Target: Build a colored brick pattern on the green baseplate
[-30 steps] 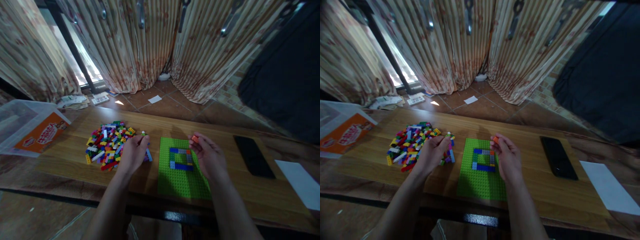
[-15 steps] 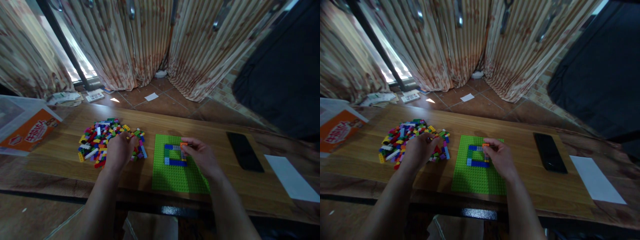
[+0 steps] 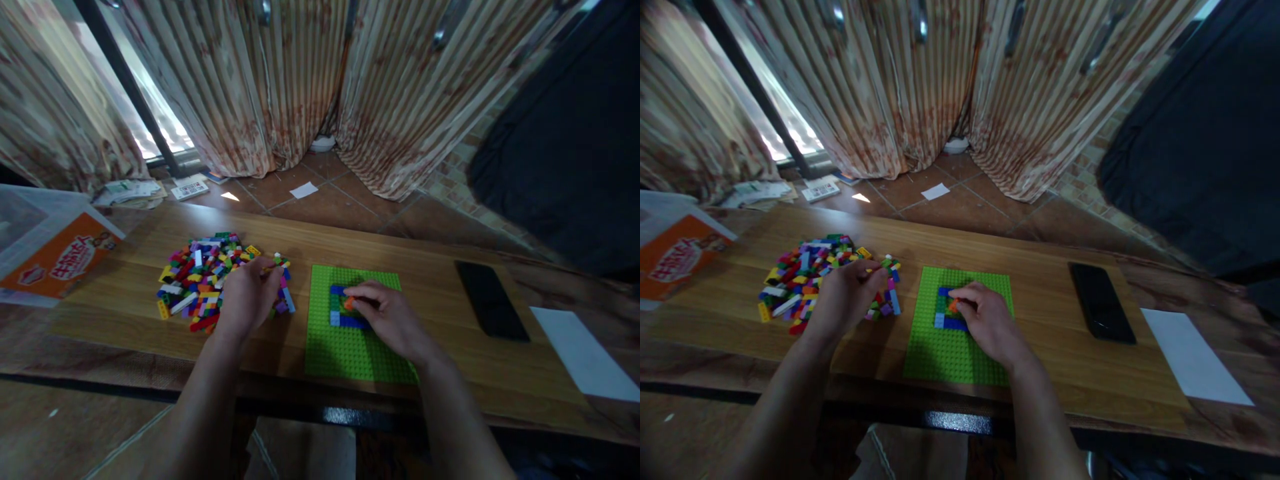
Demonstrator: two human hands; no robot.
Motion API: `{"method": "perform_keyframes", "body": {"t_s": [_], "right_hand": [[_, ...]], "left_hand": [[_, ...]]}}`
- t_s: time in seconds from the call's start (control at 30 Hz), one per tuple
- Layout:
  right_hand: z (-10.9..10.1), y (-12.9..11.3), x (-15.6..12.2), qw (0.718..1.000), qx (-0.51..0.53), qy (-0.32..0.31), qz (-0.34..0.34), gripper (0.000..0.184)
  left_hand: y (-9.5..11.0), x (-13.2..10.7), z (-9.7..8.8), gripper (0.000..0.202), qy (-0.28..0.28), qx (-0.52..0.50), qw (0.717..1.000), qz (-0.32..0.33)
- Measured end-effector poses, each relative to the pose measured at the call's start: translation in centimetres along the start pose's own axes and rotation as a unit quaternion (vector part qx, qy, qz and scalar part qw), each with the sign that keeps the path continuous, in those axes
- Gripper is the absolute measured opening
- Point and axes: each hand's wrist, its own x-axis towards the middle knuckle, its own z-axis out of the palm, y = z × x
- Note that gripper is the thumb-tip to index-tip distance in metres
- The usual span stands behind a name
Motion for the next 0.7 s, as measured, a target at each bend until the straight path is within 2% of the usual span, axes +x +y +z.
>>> {"method": "perform_keyframes", "body": {"t_s": [0.07,0.2,0.3,0.4,0.47,0.63,0.7], "right_hand": [[0.3,0.0,0.0,1.000,-0.001,-0.005,0.007,0.024],[1.0,-0.1,0.1,0.999,-0.038,0.034,-0.010,0.025],[1.2,-0.4,0.3,0.994,-0.072,0.067,-0.039,0.023],[1.0,-0.8,0.3,0.991,-0.091,0.096,-0.033,0.020],[0.7,-0.9,0.2,0.990,-0.103,0.089,-0.023,0.016],[0.5,-0.9,0.0,0.987,-0.160,0.022,-0.023,0.012],[0.7,-0.8,0.1,0.983,-0.178,0.017,-0.025,0.009]], "left_hand": [[0.5,-0.3,0.4,0.028,-0.027,-0.062,0.998,0.020],[1.5,-1.0,1.7,0.026,-0.081,-0.147,0.983,0.067],[1.9,-1.5,2.7,0.026,-0.108,-0.162,0.976,0.094],[2.2,-1.8,3.1,0.027,-0.127,-0.151,0.976,0.097],[2.3,-1.9,3.2,0.026,-0.135,-0.138,0.977,0.094],[2.8,-2.4,3.3,0.025,-0.161,-0.118,0.976,0.092],[3.0,-2.6,3.4,0.025,-0.168,-0.116,0.974,0.095]]}}
